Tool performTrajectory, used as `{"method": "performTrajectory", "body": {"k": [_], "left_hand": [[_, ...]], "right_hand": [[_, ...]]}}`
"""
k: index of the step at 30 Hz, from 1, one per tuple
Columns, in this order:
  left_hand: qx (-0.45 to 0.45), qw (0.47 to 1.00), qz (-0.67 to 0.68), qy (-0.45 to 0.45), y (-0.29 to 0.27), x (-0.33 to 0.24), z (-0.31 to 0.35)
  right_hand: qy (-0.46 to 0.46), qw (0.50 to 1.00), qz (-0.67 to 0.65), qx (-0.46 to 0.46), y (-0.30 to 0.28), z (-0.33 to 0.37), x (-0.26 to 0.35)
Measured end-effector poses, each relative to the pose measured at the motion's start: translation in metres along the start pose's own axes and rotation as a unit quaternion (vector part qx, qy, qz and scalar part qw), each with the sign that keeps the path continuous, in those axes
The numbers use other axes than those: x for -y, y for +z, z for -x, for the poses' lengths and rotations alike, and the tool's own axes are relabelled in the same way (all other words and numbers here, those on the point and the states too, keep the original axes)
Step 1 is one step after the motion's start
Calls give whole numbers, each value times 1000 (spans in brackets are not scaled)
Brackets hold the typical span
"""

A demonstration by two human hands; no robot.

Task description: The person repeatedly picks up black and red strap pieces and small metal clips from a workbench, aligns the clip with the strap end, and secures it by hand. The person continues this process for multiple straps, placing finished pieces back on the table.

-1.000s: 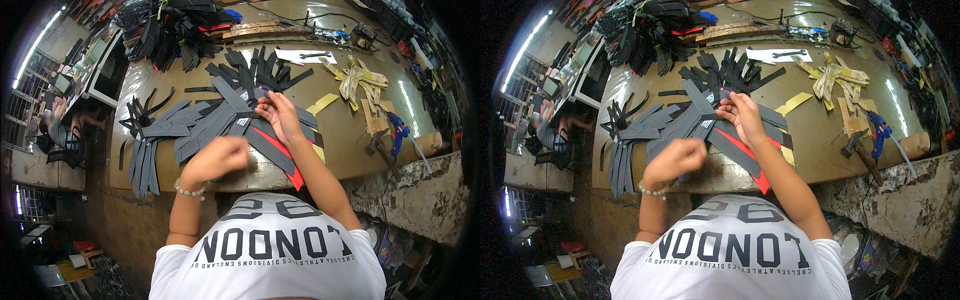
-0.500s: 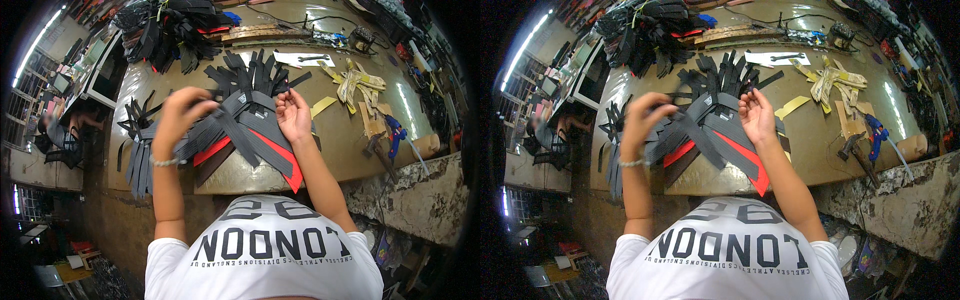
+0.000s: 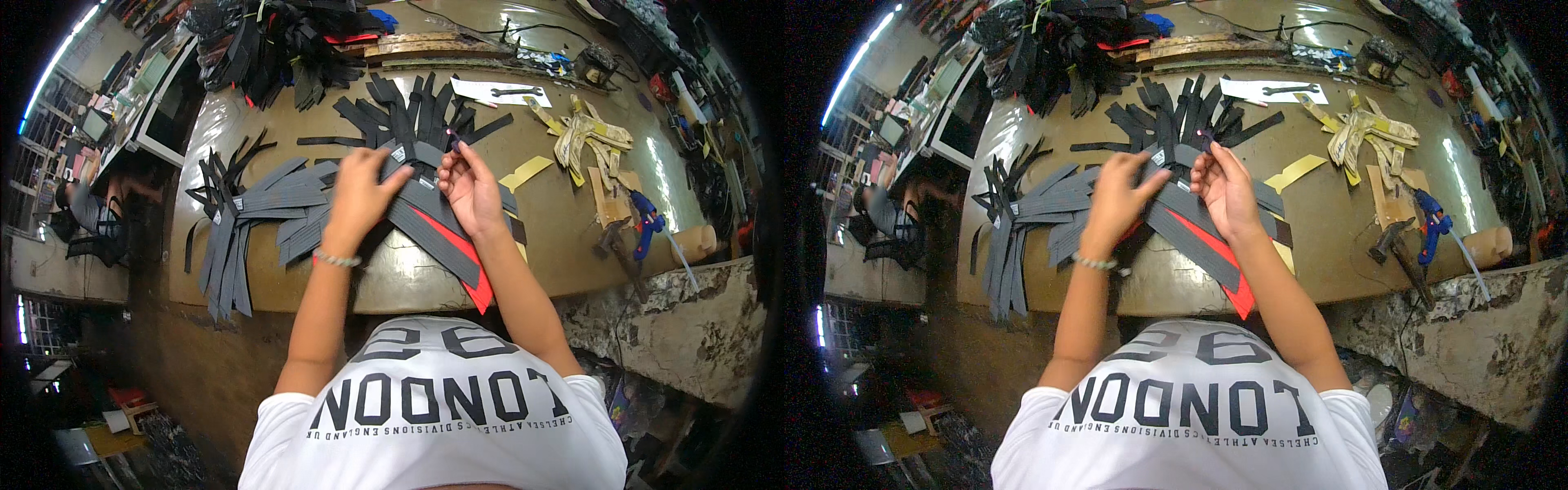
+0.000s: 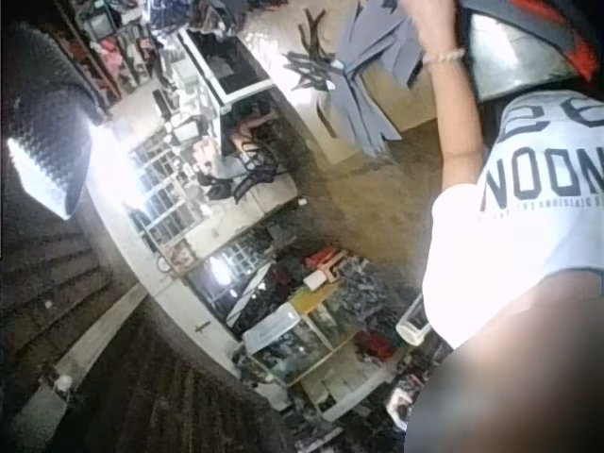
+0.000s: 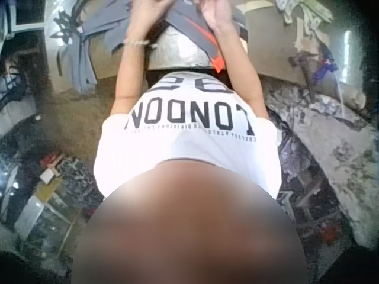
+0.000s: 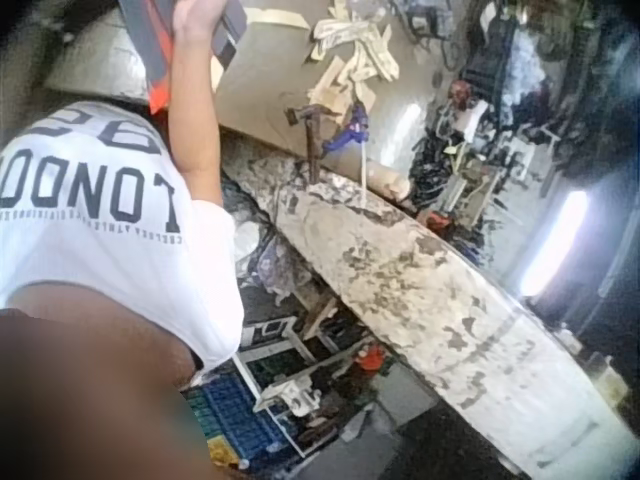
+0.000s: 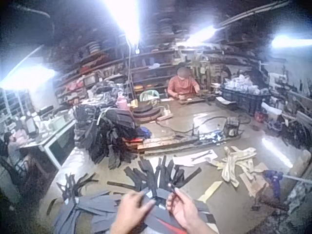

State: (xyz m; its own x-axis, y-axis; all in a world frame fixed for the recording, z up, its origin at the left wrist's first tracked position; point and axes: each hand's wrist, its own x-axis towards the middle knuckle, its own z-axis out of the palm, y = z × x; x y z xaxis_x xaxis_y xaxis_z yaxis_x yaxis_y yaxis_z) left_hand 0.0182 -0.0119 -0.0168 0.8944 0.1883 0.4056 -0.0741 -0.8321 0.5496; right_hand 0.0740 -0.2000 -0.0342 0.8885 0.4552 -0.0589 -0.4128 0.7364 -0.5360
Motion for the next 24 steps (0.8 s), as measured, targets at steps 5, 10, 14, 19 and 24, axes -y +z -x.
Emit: {"method": "performTrajectory", "body": {"k": [5,10,14,19,24], "left_hand": [[-9,997,-32,67,-4,-22,-12],[52,999,-2,0,-12,-16,-7],[61,997,-49,17,-12,-21,-14],[46,999,13,24,-33,-33,8],[29,1000,-11,-3,-32,-34,36]], "right_hand": [[-141,981,123,46,12,14,9],[-174,968,178,44,24,16,-2],[-155,963,211,61,25,16,-4],[-229,939,256,37,21,22,0],[-124,911,391,-45,20,8,-23]]}}
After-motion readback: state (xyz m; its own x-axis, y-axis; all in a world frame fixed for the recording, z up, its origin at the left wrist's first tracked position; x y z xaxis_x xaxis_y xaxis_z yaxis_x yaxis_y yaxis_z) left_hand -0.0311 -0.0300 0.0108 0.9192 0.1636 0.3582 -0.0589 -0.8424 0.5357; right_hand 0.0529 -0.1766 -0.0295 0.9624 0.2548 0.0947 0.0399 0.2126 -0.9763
